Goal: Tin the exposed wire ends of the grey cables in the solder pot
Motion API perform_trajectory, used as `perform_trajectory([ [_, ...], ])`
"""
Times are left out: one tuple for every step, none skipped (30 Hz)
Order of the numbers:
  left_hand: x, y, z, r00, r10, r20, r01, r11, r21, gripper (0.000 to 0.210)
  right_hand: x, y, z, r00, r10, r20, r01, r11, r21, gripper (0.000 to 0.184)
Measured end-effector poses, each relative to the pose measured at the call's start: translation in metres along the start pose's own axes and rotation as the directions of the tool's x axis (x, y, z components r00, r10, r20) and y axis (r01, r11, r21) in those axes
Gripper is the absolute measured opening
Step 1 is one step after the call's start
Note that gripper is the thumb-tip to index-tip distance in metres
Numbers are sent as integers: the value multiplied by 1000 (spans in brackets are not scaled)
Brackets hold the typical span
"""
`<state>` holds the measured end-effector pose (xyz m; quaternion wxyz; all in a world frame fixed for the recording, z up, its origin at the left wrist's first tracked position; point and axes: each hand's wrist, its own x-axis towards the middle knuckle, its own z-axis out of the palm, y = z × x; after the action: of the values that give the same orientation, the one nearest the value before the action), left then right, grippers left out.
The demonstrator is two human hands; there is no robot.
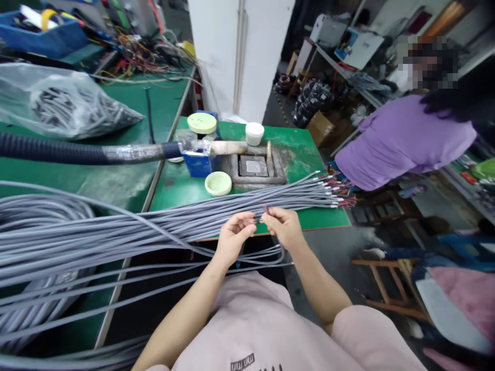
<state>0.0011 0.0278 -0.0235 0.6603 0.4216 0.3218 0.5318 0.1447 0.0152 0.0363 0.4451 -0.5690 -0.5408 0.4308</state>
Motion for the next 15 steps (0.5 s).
perform_trajectory([
  [-3,-4,7,1000,-21,22,22,997,-77,33,-6,3,2,1000,-7,10,7,999,34,27],
  [-5,-8,14,999,-33,38,38,990,-137,32,-11,5,4,1000,-11,18,10,998,66,28],
  [-8,-10,20,998,-41,49,49,983,-178,30,-14,7,5,1000,-10,23,8,995,98,28],
  [-9,-12,25,998,-42,51,51,978,-202,27,-16,10,5,1000,-3,25,0,991,131,29],
  [-10,-13,29,999,-34,42,43,976,-213,24,-17,12,4,1000,7,25,-11,986,165,29],
  [-10,-13,33,1000,-20,22,24,976,-215,22,-17,14,4,1000,19,25,-23,980,197,29],
  [-10,-13,35,1000,0,-3,0,978,-210,20,-17,16,4,999,31,24,-35,973,227,29],
  [-8,-12,36,999,17,-33,-23,979,-200,20,-16,17,3,999,41,27,-46,966,254,29],
  [-7,-12,36,998,29,-63,-40,982,-186,20,-16,18,3,998,50,26,-55,957,284,28],
  [-6,-11,35,995,35,-95,-51,984,-171,21,-17,19,3,998,61,28,-67,947,314,26],
  [-6,-9,34,992,35,-121,-54,986,-158,22,-19,20,4,997,72,38,-81,937,340,23],
  [-6,-8,32,987,37,-153,-59,989,-138,23,-21,21,4,995,80,59,-96,929,359,20],
  [-5,-7,30,979,48,-196,-74,989,-126,24,-24,23,4,992,85,97,-115,921,372,21],
  [-4,-6,28,970,61,-236,-91,989,-119,23,-26,25,3,986,80,144,-129,919,372,24],
  [-3,-5,26,956,87,-279,-124,986,-116,24,-28,28,2,978,64,201,-136,919,371,27],
])
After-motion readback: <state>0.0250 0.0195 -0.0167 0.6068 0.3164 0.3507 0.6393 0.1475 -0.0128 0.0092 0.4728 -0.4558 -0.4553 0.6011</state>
